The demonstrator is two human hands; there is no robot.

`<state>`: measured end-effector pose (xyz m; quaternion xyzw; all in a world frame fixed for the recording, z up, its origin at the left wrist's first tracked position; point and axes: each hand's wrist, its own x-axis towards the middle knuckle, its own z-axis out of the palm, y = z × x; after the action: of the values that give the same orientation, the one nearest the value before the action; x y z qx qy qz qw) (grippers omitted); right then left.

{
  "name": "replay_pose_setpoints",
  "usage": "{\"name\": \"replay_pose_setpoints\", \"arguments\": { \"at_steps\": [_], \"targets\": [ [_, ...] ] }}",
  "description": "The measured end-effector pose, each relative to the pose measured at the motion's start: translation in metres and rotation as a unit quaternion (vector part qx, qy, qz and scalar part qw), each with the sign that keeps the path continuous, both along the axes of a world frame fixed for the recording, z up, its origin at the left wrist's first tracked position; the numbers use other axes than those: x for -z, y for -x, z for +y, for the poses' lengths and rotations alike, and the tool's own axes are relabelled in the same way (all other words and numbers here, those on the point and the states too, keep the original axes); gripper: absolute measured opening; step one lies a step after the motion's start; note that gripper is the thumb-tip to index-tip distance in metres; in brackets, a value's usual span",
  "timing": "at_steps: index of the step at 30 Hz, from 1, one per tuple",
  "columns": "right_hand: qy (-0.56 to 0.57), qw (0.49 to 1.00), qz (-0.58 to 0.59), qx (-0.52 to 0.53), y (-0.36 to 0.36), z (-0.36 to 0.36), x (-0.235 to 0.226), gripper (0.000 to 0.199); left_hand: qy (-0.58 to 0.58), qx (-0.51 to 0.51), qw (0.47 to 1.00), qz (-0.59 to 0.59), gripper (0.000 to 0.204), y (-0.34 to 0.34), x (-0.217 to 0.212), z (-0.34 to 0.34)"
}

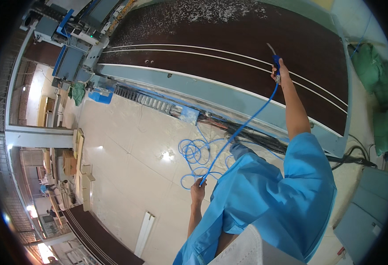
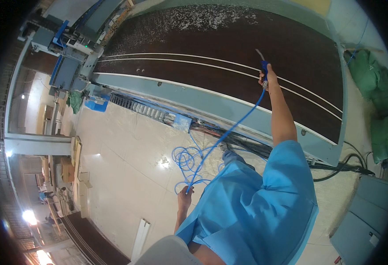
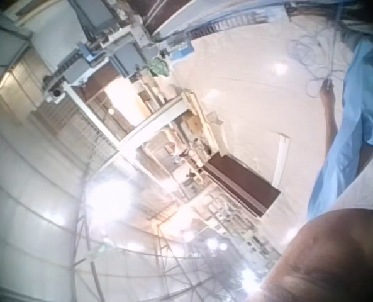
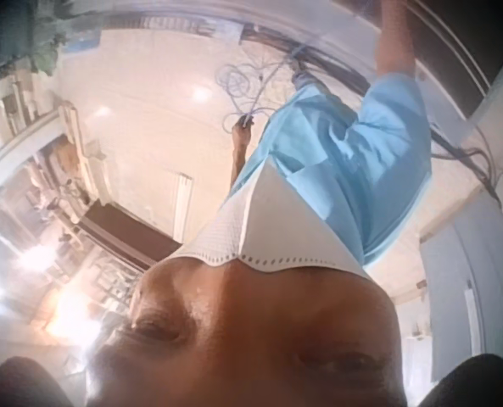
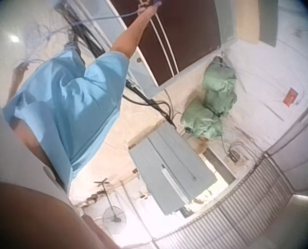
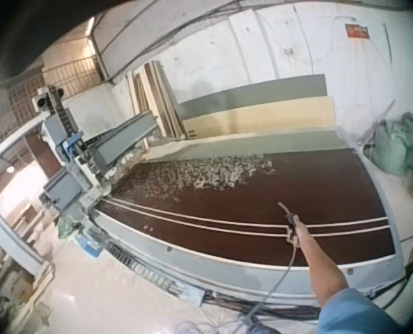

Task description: The person sits briefly, then stands and uses a blue air hose to blow dust and debris off a large machine and surrounding floor. They also pick up a long plastic strip from the floor and place it into a green bag before continuing to blow air on the machine.

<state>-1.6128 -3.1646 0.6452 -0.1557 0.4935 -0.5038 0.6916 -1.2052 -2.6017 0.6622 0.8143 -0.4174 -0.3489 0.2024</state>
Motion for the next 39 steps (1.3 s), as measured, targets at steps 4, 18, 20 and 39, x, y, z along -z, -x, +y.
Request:
{"name": "replay_pose_setpoints", "arguments": {
  "at_steps": [4, 18, 20, 39],
  "targets": [
    [-0.005, 0.988, 0.065, -0.138, -0.046, -0.02, 0.001, 0.06, 0.01, 0.027, 0.999, -0.042, 0.022, -0.043, -0.012, -0.053],
    [-0.013, 0.962, -0.087, 0.257, -0.016, -0.117, 0.031, 0.066, 0.005, 0.071, 0.997, -0.038, 0.031, -0.066, -0.042, -0.186],
    [-0.029, 0.982, -0.07, 0.174, -0.037, -0.133, 0.027, 0.065, 0.013, 0.065, 0.996, -0.056, 0.029, -0.076, -0.04, -0.186],
    [-0.043, 0.903, 0.148, -0.4, -0.222, -0.058, -0.032, 0.06, -0.005, -0.042, 0.999, -0.021, 0.016, -0.144, -0.017, -0.102]
  ]
}}
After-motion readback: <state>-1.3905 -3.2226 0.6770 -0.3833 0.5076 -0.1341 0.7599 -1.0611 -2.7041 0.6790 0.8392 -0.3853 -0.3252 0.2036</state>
